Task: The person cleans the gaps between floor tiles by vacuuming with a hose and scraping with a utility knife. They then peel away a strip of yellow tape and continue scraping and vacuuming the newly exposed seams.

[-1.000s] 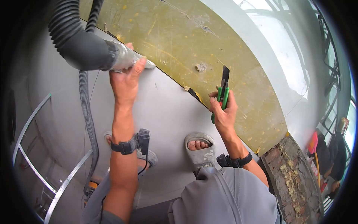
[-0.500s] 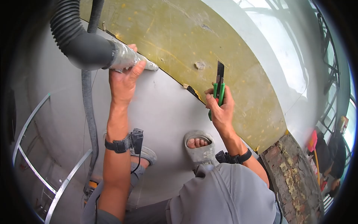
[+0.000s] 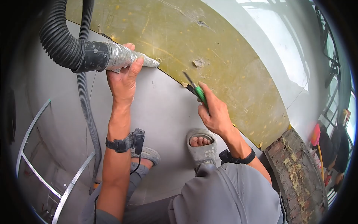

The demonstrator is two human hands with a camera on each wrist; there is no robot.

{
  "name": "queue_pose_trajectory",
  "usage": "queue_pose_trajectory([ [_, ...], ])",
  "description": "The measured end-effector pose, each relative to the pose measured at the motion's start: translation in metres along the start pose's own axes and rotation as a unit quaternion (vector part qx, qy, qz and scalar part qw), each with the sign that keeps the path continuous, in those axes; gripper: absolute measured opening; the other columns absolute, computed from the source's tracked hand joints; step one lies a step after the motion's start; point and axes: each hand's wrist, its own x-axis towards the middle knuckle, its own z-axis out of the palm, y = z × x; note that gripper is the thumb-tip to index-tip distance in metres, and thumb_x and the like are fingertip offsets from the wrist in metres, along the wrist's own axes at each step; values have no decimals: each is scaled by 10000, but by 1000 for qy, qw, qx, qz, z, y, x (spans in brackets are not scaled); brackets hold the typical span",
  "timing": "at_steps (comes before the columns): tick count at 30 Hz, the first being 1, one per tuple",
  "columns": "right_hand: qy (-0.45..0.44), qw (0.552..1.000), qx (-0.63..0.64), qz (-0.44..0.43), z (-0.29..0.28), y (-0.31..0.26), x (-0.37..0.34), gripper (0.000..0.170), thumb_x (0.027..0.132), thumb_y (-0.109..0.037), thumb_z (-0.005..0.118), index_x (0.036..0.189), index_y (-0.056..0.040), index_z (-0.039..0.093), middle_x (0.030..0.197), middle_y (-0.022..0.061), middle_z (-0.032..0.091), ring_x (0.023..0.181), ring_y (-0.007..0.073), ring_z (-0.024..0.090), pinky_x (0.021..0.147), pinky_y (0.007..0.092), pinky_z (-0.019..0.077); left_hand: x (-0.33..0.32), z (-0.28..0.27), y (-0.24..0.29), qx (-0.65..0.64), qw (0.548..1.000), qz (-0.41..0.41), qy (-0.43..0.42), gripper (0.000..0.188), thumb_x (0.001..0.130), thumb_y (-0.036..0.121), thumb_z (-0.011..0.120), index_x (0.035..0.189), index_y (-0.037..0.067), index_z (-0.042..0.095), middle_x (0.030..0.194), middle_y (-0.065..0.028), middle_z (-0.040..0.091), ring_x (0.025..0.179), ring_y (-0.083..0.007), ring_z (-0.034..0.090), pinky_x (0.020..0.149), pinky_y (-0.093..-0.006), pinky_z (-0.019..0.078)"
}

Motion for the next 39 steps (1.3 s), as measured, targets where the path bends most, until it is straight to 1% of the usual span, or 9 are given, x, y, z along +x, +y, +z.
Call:
queue_pose_trajectory([
  [1,-15,996,-79,-50,-1,-4,1,692,873,11,569,1530,-95,380,1032,200,651,814,374,643,707,424,540,2,-3,-1,1,1000,0,0,560,851,83,827,1310,-46,534,1294,-150,577,1217,-240,565,1077,-387,459],
  [4,-105,980,-168,-20,-3,-27,16,691,907,-12,585,1553,-104,357,1045,186,625,861,411,628,742,482,527,8,-15,1,-14,1000,16,2,573,853,81,827,1323,-47,525,1318,-169,572,1247,-263,566,1103,-401,442],
  [7,-117,966,-226,-45,3,-39,36,691,916,7,578,1556,-140,364,990,158,588,783,370,622,686,473,530,29,-38,17,-8,995,86,54,516,848,130,853,1253,-53,589,1193,-116,626,1089,-212,615,1008,-361,505],
  [9,-123,958,-250,-72,9,-47,46,697,914,13,577,1558,-151,367,968,149,582,754,355,619,662,456,534,39,-54,37,-57,996,51,52,569,905,136,790,1355,-39,488,1354,-203,560,1292,-337,577,1062,-464,519],
  [12,-127,939,-307,-92,17,-61,62,706,902,28,571,1556,-160,382,954,132,580,722,328,619,627,431,536,41,-81,37,-30,997,60,40,550,927,156,770,1360,-25,483,1351,-205,562,1300,-354,579,1020,-492,558],
  [16,-104,925,-345,-115,31,-68,82,721,885,37,572,1554,-171,402,946,129,578,705,319,619,622,426,538,14,-82,28,-52,993,53,89,469,862,105,839,1225,-36,578,1205,-143,611,1157,-226,599,1039,-369,501],
  [26,-169,876,-449,-50,6,-67,33,825,802,61,590,1568,-182,404,915,125,571,800,293,665,624,417,552,2,-80,27,-47,996,61,46,470,855,109,844,1193,-75,575,1179,-151,606,1083,-214,614,981,-361,533],
  [29,-161,888,-430,-35,-8,-51,3,771,829,36,592,1551,-187,439,926,114,577,786,284,661,623,410,552,5,-89,24,-2,999,46,1,538,882,112,809,1321,-7,523,1295,-159,584,1275,-284,563,1123,-422,432],
  [39,-19,938,-305,-164,28,-57,60,730,848,32,608,1525,-204,475,951,107,577,728,285,643,609,403,538,27,-108,22,-41,993,85,67,491,858,111,838,1232,-47,562,1192,-111,577,1110,-198,576,999,-356,500],
])
